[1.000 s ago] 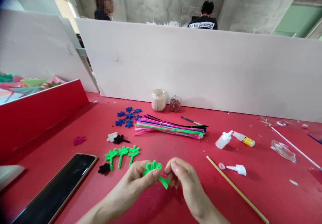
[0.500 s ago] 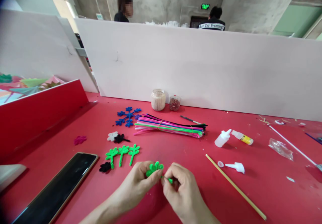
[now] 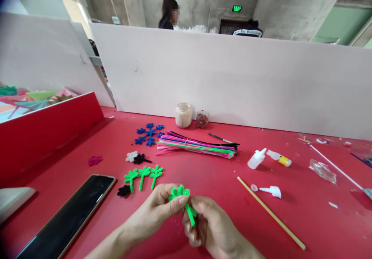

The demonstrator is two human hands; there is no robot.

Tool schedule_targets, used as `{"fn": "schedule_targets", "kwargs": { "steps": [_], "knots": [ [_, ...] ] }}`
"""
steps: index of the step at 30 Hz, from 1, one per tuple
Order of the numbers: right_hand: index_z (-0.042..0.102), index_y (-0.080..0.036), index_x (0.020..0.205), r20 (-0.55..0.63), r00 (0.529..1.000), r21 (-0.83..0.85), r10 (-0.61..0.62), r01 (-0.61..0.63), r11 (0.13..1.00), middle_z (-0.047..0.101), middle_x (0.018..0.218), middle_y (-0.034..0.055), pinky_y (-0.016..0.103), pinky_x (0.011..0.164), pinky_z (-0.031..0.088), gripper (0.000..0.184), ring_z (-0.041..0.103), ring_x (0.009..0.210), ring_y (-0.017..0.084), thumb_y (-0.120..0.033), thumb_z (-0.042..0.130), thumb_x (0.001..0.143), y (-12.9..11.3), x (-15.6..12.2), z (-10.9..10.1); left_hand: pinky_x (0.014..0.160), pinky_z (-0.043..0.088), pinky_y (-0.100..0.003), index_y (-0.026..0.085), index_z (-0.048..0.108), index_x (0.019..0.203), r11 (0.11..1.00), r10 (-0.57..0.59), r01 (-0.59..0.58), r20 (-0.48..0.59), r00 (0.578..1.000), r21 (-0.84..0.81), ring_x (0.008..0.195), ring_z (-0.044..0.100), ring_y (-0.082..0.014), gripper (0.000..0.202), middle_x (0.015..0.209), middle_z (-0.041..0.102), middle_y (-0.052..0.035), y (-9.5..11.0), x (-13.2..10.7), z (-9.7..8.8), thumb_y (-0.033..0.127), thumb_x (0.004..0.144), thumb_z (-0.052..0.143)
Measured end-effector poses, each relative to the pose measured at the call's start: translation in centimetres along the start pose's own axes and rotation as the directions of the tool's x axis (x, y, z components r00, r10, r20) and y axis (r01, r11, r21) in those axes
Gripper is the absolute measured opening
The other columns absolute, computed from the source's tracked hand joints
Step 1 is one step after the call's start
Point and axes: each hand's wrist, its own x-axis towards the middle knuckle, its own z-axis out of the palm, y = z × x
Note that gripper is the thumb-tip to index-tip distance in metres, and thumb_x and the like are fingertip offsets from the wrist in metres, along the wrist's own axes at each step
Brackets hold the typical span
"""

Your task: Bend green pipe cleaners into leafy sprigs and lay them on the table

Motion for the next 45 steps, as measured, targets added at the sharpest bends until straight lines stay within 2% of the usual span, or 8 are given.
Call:
{"fn": "schedule_targets", "kwargs": {
  "steps": [8, 12, 16, 18, 23, 26, 40, 45],
  "knots": [
    [0.045, -0.017, 0.062, 0.018, 0.971, -0.283, -0.238, 0.233, 0.930, 0.031, 0.049, -0.0072, 0.021, 0.044, 0.021, 0.020, 0.024, 0.044, 0.007, -0.032, 0.054, 0.073, 0.9, 0.0, -0.2, 0.053, 0.034, -0.023, 0.013, 0.050, 0.057, 0.998, -0.017, 0.018, -0.034, 0.999, 0.058, 0.050, 0.044, -0.0097, 0.030, 0.053, 0.049, 0.0000, -0.7, 0.0, 0.0, 0.037, 0.076, 0.050],
    [0.042, -0.017, 0.053, 0.302, 0.730, -0.897, -0.613, 0.435, 0.075, 0.037, 0.052, -0.0035, 0.023, 0.048, 0.026, 0.021, 0.033, 0.051, 0.010, -0.015, 0.048, 0.074, -0.3, 0.1, -0.8, 0.043, 0.017, -0.021, 0.015, 0.039, 0.048, 0.990, -0.070, 0.087, -0.147, 0.987, 0.107, 0.046, 0.020, -0.0053, 0.034, 0.046, 0.028, 0.0074, -1.2, 0.2, -0.2, 0.033, 0.071, 0.056],
    [0.053, -0.017, 0.062, 0.699, 0.547, -0.698, -0.460, 0.381, -0.607, 0.049, 0.057, 0.0007, 0.027, 0.056, 0.030, 0.016, 0.038, 0.057, 0.014, -0.010, 0.047, 0.075, -1.1, 0.1, -1.2, 0.042, 0.014, -0.022, 0.017, 0.034, 0.046, 0.988, -0.157, 0.155, -0.176, 0.972, -0.028, 0.042, 0.017, -0.0048, 0.037, 0.042, 0.024, 0.0092, -1.7, 0.3, -0.3, 0.035, 0.068, 0.058],
    [0.053, -0.017, 0.065, 0.646, 0.557, -0.760, -0.522, 0.408, -0.506, 0.049, 0.059, 0.0008, 0.027, 0.057, 0.031, 0.014, 0.040, 0.058, 0.014, -0.012, 0.047, 0.077, -1.1, 0.0, -1.2, 0.042, 0.015, -0.022, 0.017, 0.035, 0.046, 0.988, -0.152, 0.144, -0.187, 0.971, -0.060, 0.041, 0.019, -0.0046, 0.036, 0.041, 0.025, 0.0092, -1.6, 0.3, -0.3, 0.034, 0.068, 0.058],
    [0.047, -0.017, 0.064, 0.041, 0.921, -0.696, -0.387, 0.304, 0.650, 0.041, 0.059, -0.0023, 0.022, 0.050, 0.032, 0.025, 0.039, 0.053, 0.010, -0.029, 0.038, 0.085, -0.7, 0.0, -0.8, 0.051, 0.032, -0.020, 0.013, 0.054, 0.053, 1.000, -0.008, 0.009, -0.076, 0.997, 0.006, 0.046, 0.037, -0.0066, 0.027, 0.047, 0.043, 0.0042, -0.3, 0.2, -0.2, 0.030, 0.073, 0.055],
    [0.054, -0.017, 0.070, -0.023, 0.986, -0.350, -0.165, 0.146, 0.925, 0.043, 0.059, -0.0025, 0.020, 0.048, 0.030, 0.022, 0.038, 0.052, 0.009, -0.034, 0.046, 0.080, -0.3, 0.2, -0.7, 0.063, 0.040, -0.025, 0.012, 0.063, 0.062, 1.000, 0.005, -0.004, 0.037, 0.999, -0.025, 0.055, 0.052, -0.0123, 0.026, 0.055, 0.058, -0.0024, 0.3, 0.0, -0.2, 0.031, 0.076, 0.052],
    [0.046, -0.016, 0.058, 0.059, 0.979, -0.262, -0.193, 0.202, 0.944, 0.036, 0.050, -0.0053, 0.022, 0.044, 0.018, 0.019, 0.025, 0.045, 0.007, -0.026, 0.053, 0.071, 0.7, 0.4, -1.4, 0.051, 0.032, -0.021, 0.015, 0.047, 0.058, 0.943, 0.061, -0.025, -0.098, 0.993, 0.333, 0.052, 0.042, -0.0092, 0.025, 0.054, 0.047, 0.0013, -0.5, 0.1, -0.1, 0.028, 0.079, 0.046],
    [0.037, -0.018, 0.050, 0.133, 0.814, -0.883, -0.565, 0.356, 0.305, 0.032, 0.052, -0.0045, 0.023, 0.047, 0.022, 0.021, 0.029, 0.049, 0.009, -0.011, 0.047, 0.067, 0.1, 0.8, -0.9, 0.045, 0.019, -0.022, 0.017, 0.033, 0.051, 0.774, 0.145, 0.058, -0.265, 0.953, 0.631, 0.050, 0.025, -0.0077, 0.030, 0.051, 0.028, 0.0056, -1.5, 0.4, 0.1, 0.025, 0.077, 0.045]
  ]
}}
